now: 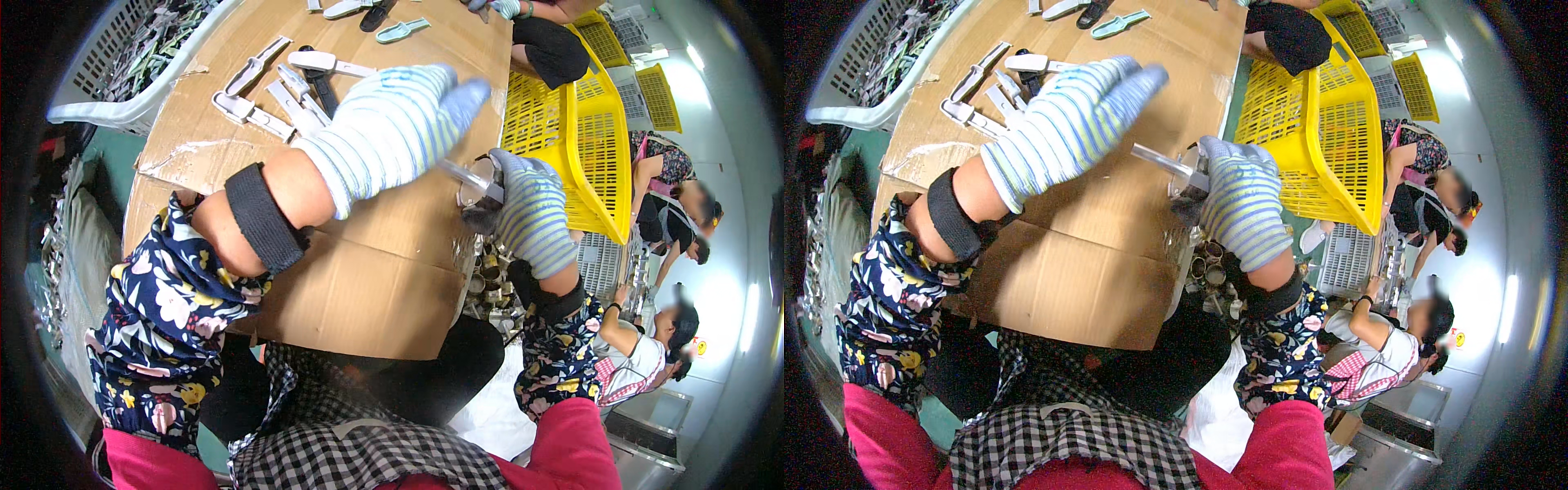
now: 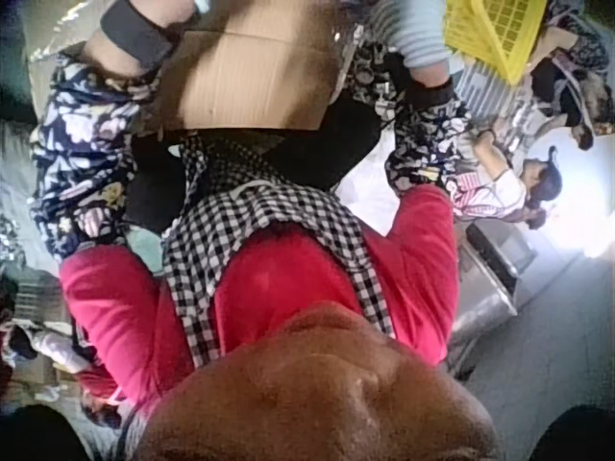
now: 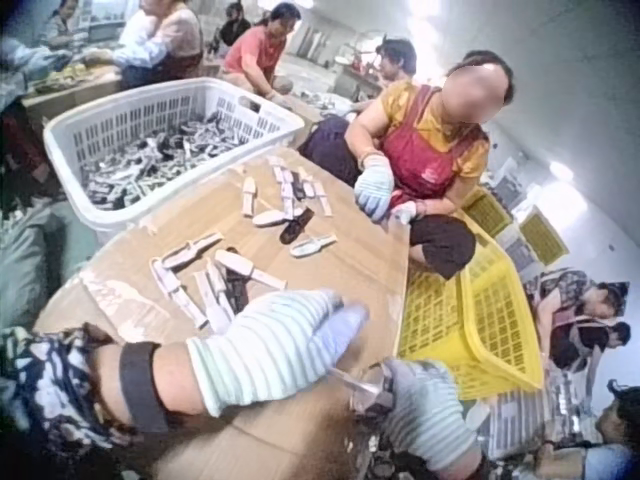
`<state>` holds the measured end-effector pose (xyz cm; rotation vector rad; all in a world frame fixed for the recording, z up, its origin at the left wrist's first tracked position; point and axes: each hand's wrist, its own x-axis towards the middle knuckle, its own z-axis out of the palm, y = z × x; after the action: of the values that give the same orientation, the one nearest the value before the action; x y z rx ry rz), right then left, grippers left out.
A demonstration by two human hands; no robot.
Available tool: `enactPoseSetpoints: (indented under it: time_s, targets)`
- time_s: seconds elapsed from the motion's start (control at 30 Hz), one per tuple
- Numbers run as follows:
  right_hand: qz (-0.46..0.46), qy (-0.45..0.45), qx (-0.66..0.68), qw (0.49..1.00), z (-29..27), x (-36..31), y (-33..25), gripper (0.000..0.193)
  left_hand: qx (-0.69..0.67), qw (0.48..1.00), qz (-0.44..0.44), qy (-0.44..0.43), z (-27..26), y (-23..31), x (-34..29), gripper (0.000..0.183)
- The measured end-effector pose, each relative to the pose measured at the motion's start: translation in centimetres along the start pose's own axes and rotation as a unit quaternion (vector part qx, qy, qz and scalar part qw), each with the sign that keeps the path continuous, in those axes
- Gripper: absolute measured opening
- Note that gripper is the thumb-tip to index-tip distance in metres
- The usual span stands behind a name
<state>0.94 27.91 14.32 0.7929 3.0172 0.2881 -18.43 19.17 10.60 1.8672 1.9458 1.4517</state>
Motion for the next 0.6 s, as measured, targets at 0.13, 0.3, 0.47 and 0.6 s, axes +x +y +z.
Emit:
enactPoseSetpoints:
  time_s: [0.13,0.3,0.47,0.6]
  targets:
    - [0.004,-0.050,0.053,0.997,-0.2,1.6,-0.6,0.054,0.004,0.988,-0.089,-0.128,0.0,1.5,-0.4,0.034]
    - [-0.024,-0.104,0.080,0.991,-0.8,2.9,1.9,0.056,0.033,0.958,-0.084,-0.272,1.9,4.3,0.6,0.040]
    - [-0.021,-0.216,0.121,0.969,-0.3,4.9,3.4,0.065,0.067,0.943,-0.110,-0.308,4.6,3.1,1.8,0.051]
    - [0.061,-0.135,0.001,0.989,-1.2,3.0,2.3,0.085,0.087,0.915,-0.103,-0.381,4.9,2.3,5.0,0.059]
